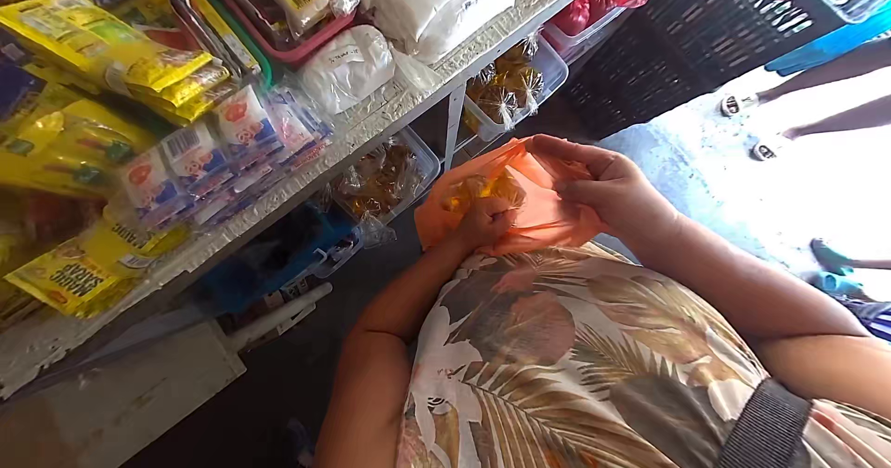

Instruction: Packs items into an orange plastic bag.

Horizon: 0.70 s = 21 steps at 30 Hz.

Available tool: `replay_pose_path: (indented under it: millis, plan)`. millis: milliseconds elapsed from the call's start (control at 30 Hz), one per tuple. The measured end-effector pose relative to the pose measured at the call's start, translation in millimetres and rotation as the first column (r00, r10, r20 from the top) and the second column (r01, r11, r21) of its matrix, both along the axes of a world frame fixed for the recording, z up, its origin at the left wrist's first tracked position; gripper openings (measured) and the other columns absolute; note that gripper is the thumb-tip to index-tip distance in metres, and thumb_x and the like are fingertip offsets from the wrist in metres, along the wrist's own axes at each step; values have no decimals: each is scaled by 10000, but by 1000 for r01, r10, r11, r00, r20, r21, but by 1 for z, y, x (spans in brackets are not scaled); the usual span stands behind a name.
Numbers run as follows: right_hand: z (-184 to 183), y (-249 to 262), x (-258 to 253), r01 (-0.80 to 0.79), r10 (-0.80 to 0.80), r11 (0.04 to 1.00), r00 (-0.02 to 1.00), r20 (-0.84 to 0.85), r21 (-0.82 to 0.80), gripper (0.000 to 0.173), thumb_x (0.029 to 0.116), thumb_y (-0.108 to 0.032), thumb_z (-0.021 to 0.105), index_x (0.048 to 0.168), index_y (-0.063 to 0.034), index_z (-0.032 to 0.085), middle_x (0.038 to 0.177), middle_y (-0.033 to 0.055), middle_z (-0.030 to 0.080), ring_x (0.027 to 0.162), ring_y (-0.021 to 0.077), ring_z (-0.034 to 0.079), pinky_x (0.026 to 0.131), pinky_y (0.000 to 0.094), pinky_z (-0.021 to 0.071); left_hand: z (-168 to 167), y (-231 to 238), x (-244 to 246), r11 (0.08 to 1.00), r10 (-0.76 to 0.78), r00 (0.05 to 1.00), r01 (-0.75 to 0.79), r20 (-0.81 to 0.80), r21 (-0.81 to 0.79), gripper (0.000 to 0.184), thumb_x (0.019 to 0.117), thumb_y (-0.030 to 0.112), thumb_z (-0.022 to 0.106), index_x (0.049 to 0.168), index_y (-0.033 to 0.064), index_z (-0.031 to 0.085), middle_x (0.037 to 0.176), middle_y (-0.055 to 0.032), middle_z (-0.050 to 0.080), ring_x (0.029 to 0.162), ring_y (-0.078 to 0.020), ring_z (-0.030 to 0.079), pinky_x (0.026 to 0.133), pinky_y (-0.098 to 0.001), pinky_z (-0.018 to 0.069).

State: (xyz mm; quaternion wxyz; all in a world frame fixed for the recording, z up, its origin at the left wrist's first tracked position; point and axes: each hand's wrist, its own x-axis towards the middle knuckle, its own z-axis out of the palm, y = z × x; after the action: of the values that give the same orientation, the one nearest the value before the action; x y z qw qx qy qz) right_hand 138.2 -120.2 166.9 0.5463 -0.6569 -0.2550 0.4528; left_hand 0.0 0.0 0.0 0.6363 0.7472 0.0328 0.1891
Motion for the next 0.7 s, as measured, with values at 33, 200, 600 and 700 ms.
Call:
replay_pose_path:
  millis: [33, 200, 600, 700]
  plan:
    - [2, 1, -4, -28, 28, 999, 1000, -4, -27, 601, 874, 71, 482, 1458, -53, 551, 1397, 23, 639, 1095, 60, 678, 916, 224, 575, 1, -1, 3, 997, -24, 1000, 25, 10, -74, 342, 922, 31, 539, 587, 36, 471, 577, 5, 443, 553, -26, 416, 529, -192, 346]
    - [10, 1, -13, -103, 103, 992, 995, -4, -72, 605, 891, 113, 470, 1450, -94, 577, 1383, -10, 650, 981, 33, 694, 789, 198, 588, 12, 11, 10, 965, 44, 967, -106, -250, -242, 272, 997, 85, 521, 738, 15, 570, 659, 24, 491, 627, -16, 470, 617, -211, 414]
    - [4, 3, -1, -19, 22, 999, 996, 82, -35, 650, 831, 109, 479, 1448, -78, 562, 1342, 4, 658, 907, 8, 689, 751, 175, 584, 23, 32, -13, 978, 197, 787, -113, -584, 178, 339, 1030, 240, 625, 1018, -93, 687, 1014, -247, 665, 972, -350, 654, 899, -516, 526]
    - [0, 4, 4, -9, 9, 1000, 995, 95, 1, 636, 837, 101, 478, 1443, -74, 561, 1365, 8, 646, 951, 16, 684, 792, 185, 580, 36, 31, -15, 966, 172, 776, -11, -607, 259, 318, 1025, 233, 632, 1160, -50, 686, 1180, -247, 658, 1126, -366, 648, 991, -527, 518]
